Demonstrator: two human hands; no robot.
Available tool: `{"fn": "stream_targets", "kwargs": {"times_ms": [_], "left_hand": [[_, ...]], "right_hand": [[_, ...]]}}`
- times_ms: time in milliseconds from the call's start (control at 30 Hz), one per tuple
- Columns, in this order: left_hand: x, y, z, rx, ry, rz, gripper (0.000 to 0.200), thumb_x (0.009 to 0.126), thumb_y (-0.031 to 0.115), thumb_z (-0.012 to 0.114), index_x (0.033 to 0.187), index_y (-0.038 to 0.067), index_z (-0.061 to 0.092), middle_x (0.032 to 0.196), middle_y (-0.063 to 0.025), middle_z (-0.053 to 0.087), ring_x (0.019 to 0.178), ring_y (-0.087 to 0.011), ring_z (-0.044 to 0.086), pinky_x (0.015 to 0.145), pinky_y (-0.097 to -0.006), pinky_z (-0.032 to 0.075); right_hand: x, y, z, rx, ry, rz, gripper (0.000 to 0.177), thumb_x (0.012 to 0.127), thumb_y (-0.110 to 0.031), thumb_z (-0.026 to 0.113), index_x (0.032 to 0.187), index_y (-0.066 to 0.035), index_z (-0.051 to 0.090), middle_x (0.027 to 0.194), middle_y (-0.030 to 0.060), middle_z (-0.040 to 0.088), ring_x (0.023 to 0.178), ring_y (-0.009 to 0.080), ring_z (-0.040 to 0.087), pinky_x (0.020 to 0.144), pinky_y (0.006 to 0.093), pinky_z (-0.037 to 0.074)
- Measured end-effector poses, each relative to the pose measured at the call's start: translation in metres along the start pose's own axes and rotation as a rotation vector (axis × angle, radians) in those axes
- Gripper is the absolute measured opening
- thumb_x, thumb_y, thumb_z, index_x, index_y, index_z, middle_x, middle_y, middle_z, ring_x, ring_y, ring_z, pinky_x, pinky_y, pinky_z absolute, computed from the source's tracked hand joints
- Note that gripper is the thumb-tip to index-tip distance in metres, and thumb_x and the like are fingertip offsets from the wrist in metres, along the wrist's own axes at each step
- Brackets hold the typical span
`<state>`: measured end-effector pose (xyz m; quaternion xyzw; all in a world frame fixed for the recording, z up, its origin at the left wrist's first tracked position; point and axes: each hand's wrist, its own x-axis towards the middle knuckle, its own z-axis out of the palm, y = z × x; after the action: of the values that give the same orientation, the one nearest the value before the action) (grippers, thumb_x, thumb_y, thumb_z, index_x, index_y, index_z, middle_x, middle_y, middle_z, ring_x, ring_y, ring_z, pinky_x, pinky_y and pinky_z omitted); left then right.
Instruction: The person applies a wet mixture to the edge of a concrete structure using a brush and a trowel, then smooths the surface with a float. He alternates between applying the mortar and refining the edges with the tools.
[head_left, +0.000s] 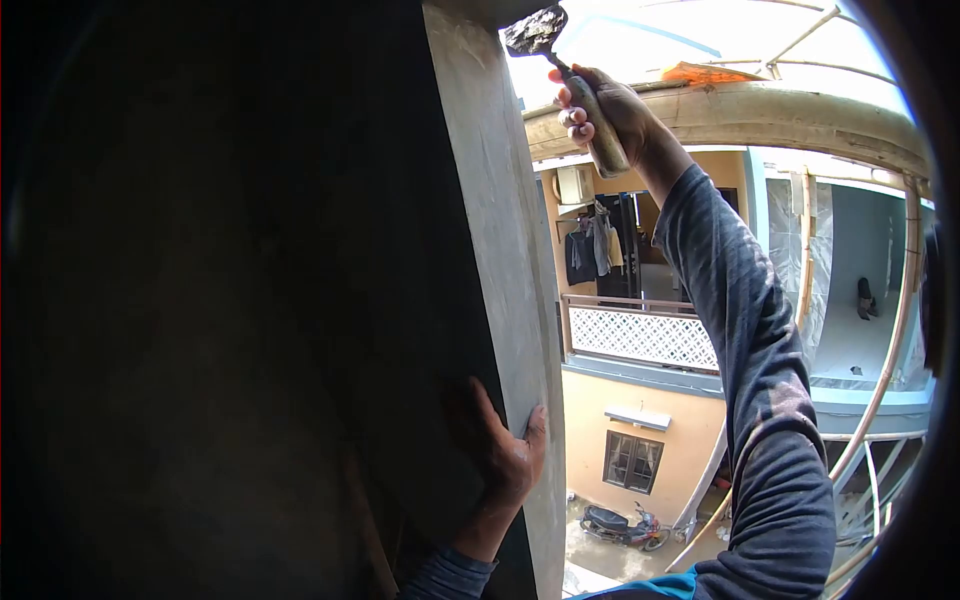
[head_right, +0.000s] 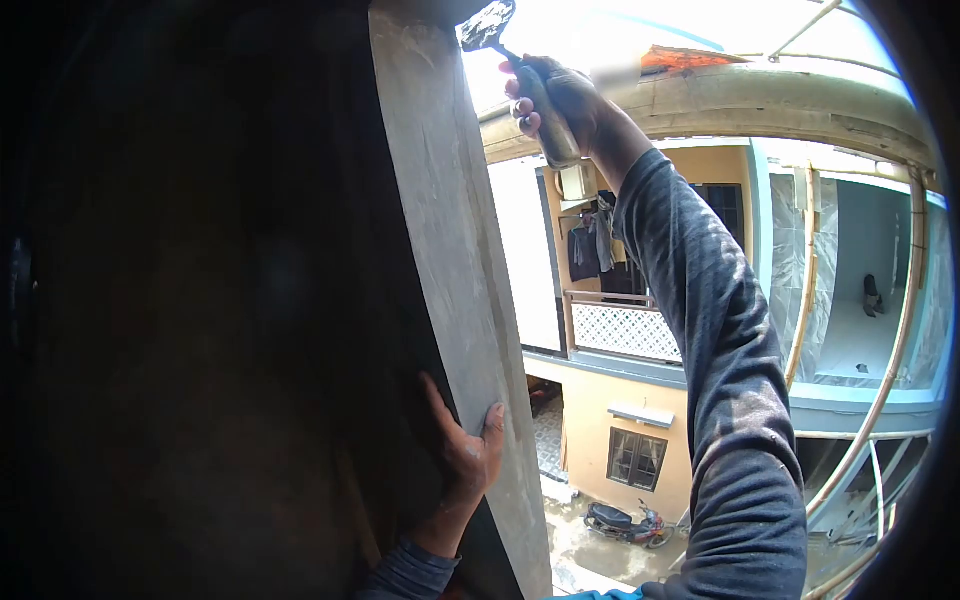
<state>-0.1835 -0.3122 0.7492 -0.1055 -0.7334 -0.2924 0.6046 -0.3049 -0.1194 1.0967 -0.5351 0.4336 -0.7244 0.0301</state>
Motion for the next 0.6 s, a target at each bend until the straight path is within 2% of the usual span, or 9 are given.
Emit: {"fn": "stream_targets", "kwargs": {"times_ms": [133,200,300,367,433,467,533,600], "left_hand": [[-0.004,-0.003,0.000,0.010,-0.020,-0.040,0.090,0.078,0.026,0.073,0.144,-0.006,0.020,0.143,-0.0368,0.024,0.133,-0.0528,0.022,0.111,-0.0560,0.015],[-0.002,-0.005,0.000,0.024,-0.046,-0.061,0.091,0.077,0.026,0.072,0.144,-0.008,0.019,0.145,-0.0358,0.021,0.135,-0.0519,0.019,0.112,-0.0554,0.013],[-0.005,-0.014,0.004,-0.028,-0.041,-0.063,0.092,0.078,0.025,0.072,0.144,-0.008,0.018,0.146,-0.0353,0.020,0.135,-0.0513,0.019,0.112,-0.0551,0.012],[-0.002,-0.008,0.002,-0.061,-0.041,-0.064,0.091,0.078,0.023,0.072,0.145,-0.008,0.018,0.146,-0.0351,0.021,0.136,-0.0511,0.019,0.112,-0.0551,0.012],[0.001,0.001,-0.005,0.054,-0.052,-0.033,0.089,0.079,0.020,0.071,0.145,-0.007,0.018,0.145,-0.0350,0.021,0.136,-0.0504,0.018,0.113,-0.0544,0.012],[0.002,0.004,-0.007,0.046,-0.054,-0.034,0.089,0.079,0.020,0.071,0.145,-0.007,0.018,0.145,-0.0350,0.021,0.136,-0.0504,0.018,0.113,-0.0544,0.012],[0.005,0.009,-0.010,0.116,-0.015,0.017,0.090,0.077,0.016,0.072,0.144,-0.007,0.018,0.145,-0.0331,0.026,0.136,-0.0465,0.024,0.114,-0.0479,0.016],[0.004,0.008,-0.011,0.077,-0.036,0.009,0.089,0.078,0.017,0.071,0.145,-0.007,0.016,0.146,-0.0332,0.023,0.137,-0.0474,0.020,0.114,-0.0502,0.013]], "right_hand": [[0.004,-0.010,-0.010,0.123,-0.103,0.038,0.030,0.101,-0.031,0.037,0.112,-0.007,0.049,0.077,0.0047,0.060,0.055,0.0111,0.057,0.041,0.0230,0.049],[-0.001,-0.022,-0.020,0.242,-0.243,0.013,0.030,0.102,-0.031,0.036,0.111,-0.006,0.049,0.078,0.0057,0.059,0.056,0.0121,0.058,0.042,0.0232,0.049],[-0.025,-0.049,-0.021,0.290,-0.287,-0.014,0.031,0.102,-0.031,0.035,0.112,-0.006,0.050,0.078,0.0066,0.059,0.058,0.0128,0.058,0.043,0.0227,0.048],[-0.043,-0.077,-0.030,0.331,-0.419,-0.008,0.029,0.100,-0.029,0.040,0.111,-0.006,0.053,0.082,0.0062,0.059,0.065,0.0140,0.057,0.049,0.0239,0.048],[-0.065,-0.106,-0.036,0.304,-0.455,-0.069,0.029,0.100,-0.028,0.039,0.111,-0.006,0.055,0.083,0.0070,0.059,0.067,0.0144,0.056,0.052,0.0234,0.047],[-0.076,-0.119,-0.039,0.286,-0.453,-0.131,0.030,0.100,-0.028,0.039,0.111,-0.005,0.055,0.083,0.0073,0.059,0.068,0.0147,0.056,0.052,0.0238,0.047],[-0.100,-0.139,-0.046,0.247,-0.420,-0.266,0.030,0.100,-0.027,0.038,0.109,-0.004,0.056,0.086,0.0082,0.059,0.070,0.0155,0.056,0.053,0.0256,0.048],[-0.117,-0.148,-0.056,0.244,-0.277,-0.310,0.029,0.100,-0.027,0.040,0.106,-0.005,0.057,0.083,0.0071,0.059,0.065,0.0163,0.055,0.053,0.0272,0.049]]}}
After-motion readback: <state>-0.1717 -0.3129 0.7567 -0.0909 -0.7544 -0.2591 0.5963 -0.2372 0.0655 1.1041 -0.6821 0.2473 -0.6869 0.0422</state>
